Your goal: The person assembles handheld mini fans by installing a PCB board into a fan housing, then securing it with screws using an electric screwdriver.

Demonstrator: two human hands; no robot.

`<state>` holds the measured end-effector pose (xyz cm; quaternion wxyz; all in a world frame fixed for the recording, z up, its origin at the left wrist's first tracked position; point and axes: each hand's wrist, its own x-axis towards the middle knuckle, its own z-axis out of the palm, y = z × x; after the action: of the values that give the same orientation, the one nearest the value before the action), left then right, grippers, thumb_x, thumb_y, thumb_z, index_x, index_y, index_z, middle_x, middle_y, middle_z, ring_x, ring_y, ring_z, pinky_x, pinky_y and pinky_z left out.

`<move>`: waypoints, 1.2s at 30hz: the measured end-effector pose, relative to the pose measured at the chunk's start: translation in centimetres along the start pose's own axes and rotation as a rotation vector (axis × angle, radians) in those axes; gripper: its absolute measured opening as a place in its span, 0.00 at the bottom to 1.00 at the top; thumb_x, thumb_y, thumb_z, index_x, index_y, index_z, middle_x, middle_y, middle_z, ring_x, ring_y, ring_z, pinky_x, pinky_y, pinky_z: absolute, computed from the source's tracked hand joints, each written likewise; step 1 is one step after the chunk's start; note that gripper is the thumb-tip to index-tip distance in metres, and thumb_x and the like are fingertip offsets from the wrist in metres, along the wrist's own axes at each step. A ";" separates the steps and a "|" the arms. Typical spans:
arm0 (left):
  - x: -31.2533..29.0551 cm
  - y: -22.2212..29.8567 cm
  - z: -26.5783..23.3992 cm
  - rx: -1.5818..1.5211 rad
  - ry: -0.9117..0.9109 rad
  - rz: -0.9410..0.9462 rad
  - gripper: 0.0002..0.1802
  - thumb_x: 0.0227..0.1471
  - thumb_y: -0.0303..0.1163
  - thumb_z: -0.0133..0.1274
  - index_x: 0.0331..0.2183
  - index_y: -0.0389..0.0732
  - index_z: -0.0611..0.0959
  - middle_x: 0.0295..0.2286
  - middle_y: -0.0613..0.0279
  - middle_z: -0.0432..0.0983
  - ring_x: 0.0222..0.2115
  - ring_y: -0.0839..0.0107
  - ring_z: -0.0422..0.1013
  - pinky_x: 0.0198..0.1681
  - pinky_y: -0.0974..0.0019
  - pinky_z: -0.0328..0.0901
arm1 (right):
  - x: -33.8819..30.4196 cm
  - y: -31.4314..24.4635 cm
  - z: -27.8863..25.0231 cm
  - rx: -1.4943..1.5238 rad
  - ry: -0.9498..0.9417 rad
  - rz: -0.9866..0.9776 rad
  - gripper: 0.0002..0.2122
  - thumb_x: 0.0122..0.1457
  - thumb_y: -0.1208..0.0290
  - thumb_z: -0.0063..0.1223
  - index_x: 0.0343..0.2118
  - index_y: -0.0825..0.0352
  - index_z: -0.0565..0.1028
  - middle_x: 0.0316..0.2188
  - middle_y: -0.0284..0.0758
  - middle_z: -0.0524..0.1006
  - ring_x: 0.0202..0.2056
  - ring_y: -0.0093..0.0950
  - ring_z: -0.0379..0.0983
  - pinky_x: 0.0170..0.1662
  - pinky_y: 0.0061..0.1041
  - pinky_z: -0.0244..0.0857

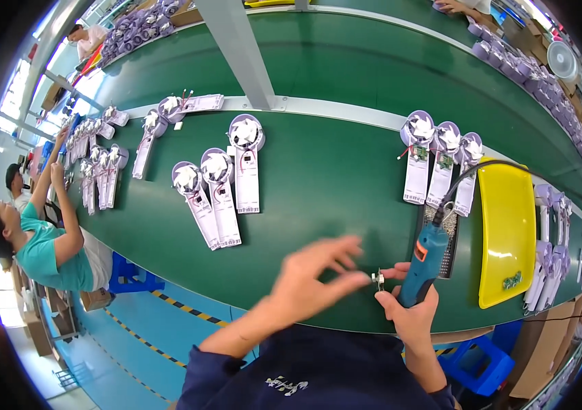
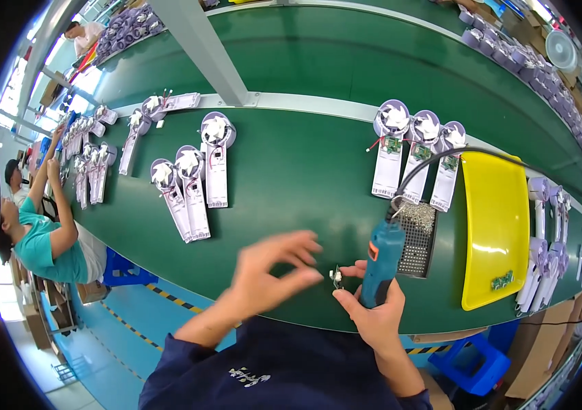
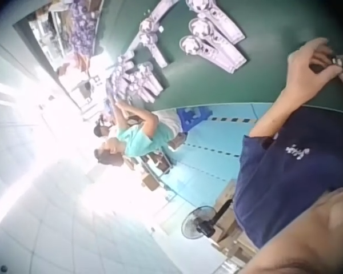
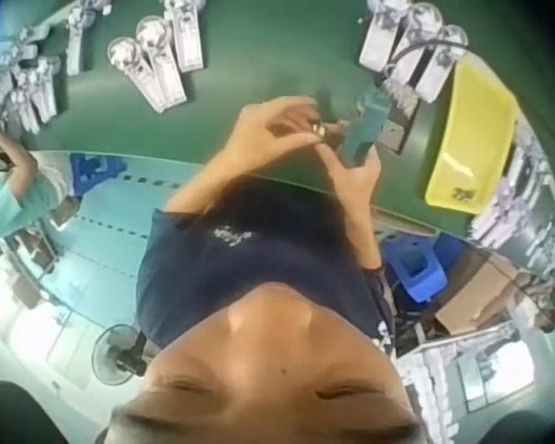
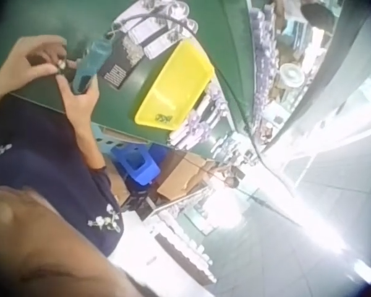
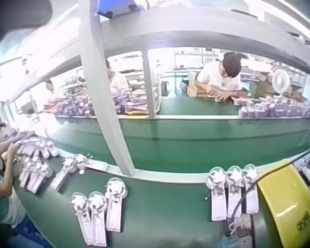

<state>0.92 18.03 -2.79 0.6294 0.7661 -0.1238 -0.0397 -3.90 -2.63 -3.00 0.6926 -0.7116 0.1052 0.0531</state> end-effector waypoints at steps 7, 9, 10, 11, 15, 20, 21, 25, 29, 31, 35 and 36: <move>6.0 -0.6 -11.5 1.209 0.245 0.178 0.31 0.40 0.19 0.58 0.50 0.45 0.80 0.40 0.56 0.71 0.45 0.56 0.66 0.50 0.53 0.59 | 0.6 0.2 -1.0 0.176 0.043 0.151 0.20 0.50 0.84 0.64 0.46 0.69 0.70 0.39 0.36 0.79 0.18 0.14 0.67 0.20 0.15 0.60; 6.1 -0.7 -12.6 1.351 0.146 0.171 0.27 0.41 0.20 0.59 0.48 0.46 0.82 0.38 0.59 0.72 0.45 0.58 0.66 0.51 0.49 0.56 | 0.8 0.8 -0.5 0.216 -0.014 0.164 0.21 0.51 0.81 0.65 0.47 0.70 0.70 0.40 0.35 0.80 0.19 0.13 0.67 0.20 0.15 0.61; 6.4 -1.2 -13.0 1.373 0.131 0.176 0.23 0.42 0.21 0.59 0.45 0.46 0.84 0.36 0.61 0.73 0.44 0.60 0.66 0.51 0.50 0.56 | 0.6 0.7 -0.4 0.227 -0.038 0.166 0.22 0.51 0.79 0.66 0.48 0.70 0.70 0.40 0.34 0.80 0.19 0.13 0.67 0.20 0.15 0.61; 7.1 -1.3 -13.2 1.286 0.087 0.179 0.19 0.44 0.23 0.60 0.41 0.45 0.86 0.32 0.63 0.74 0.40 0.62 0.67 0.51 0.51 0.56 | 0.5 0.7 -0.5 0.223 -0.043 0.157 0.22 0.51 0.78 0.66 0.48 0.70 0.69 0.40 0.34 0.80 0.19 0.13 0.67 0.20 0.15 0.61; 8.4 -2.3 -13.9 1.169 -0.009 0.307 0.11 0.44 0.24 0.61 0.35 0.41 0.84 0.31 0.61 0.74 0.36 0.60 0.69 0.48 0.55 0.59 | -0.5 0.6 -0.9 0.215 -0.054 0.155 0.23 0.52 0.75 0.67 0.49 0.70 0.69 0.42 0.34 0.81 0.19 0.13 0.67 0.20 0.15 0.62; 8.8 -1.5 -13.0 1.115 -0.018 0.224 0.05 0.46 0.24 0.60 0.29 0.38 0.83 0.31 0.58 0.76 0.35 0.55 0.71 0.44 0.56 0.62 | -0.6 1.4 -1.3 0.215 -0.046 0.197 0.23 0.53 0.74 0.67 0.50 0.69 0.69 0.42 0.34 0.81 0.20 0.13 0.68 0.20 0.15 0.62; 8.7 -1.7 -13.4 1.119 -0.013 0.224 0.05 0.46 0.24 0.60 0.29 0.38 0.83 0.31 0.58 0.76 0.35 0.55 0.71 0.44 0.56 0.62 | -0.6 1.4 -1.3 0.226 -0.046 0.192 0.23 0.53 0.74 0.67 0.50 0.69 0.69 0.42 0.34 0.81 0.20 0.13 0.68 0.20 0.15 0.62; 8.8 -2.8 -14.0 1.028 0.000 0.208 0.04 0.46 0.23 0.59 0.29 0.36 0.83 0.30 0.54 0.77 0.33 0.51 0.71 0.40 0.55 0.65 | -0.5 1.4 -1.5 0.225 -0.055 0.179 0.23 0.53 0.74 0.67 0.50 0.69 0.69 0.42 0.34 0.81 0.19 0.13 0.68 0.20 0.15 0.62; 7.5 -1.9 -10.3 0.905 -0.045 0.263 0.04 0.46 0.20 0.57 0.29 0.35 0.83 0.30 0.53 0.77 0.35 0.51 0.72 0.40 0.55 0.67 | -0.3 1.4 -1.6 0.235 -0.063 0.190 0.22 0.54 0.74 0.67 0.50 0.69 0.69 0.41 0.33 0.80 0.19 0.13 0.68 0.20 0.15 0.62; 6.0 -0.8 -7.9 0.853 -0.106 0.271 0.07 0.44 0.20 0.58 0.31 0.36 0.83 0.32 0.53 0.77 0.36 0.51 0.72 0.41 0.55 0.68 | -0.4 1.5 -1.7 0.203 -0.049 0.161 0.22 0.54 0.74 0.66 0.50 0.69 0.69 0.41 0.32 0.80 0.19 0.13 0.68 0.20 0.15 0.62; 2.1 0.0 -3.6 0.716 -0.152 0.327 0.08 0.43 0.20 0.60 0.31 0.39 0.83 0.33 0.57 0.78 0.35 0.55 0.74 0.41 0.57 0.69 | -1.1 1.3 -1.9 0.169 -0.052 0.166 0.22 0.54 0.74 0.66 0.50 0.68 0.68 0.41 0.31 0.80 0.19 0.13 0.67 0.20 0.15 0.62; 1.2 0.0 -2.7 0.690 -0.180 0.317 0.08 0.43 0.22 0.61 0.31 0.39 0.83 0.33 0.58 0.78 0.35 0.55 0.74 0.40 0.58 0.69 | -1.3 1.3 -2.0 0.173 -0.045 0.161 0.22 0.54 0.74 0.65 0.50 0.68 0.69 0.41 0.31 0.80 0.19 0.13 0.67 0.21 0.15 0.62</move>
<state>2.61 20.32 -2.10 0.3196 0.8977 -0.3013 0.0349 -5.60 -4.55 -3.94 0.7470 -0.6372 0.1509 0.1153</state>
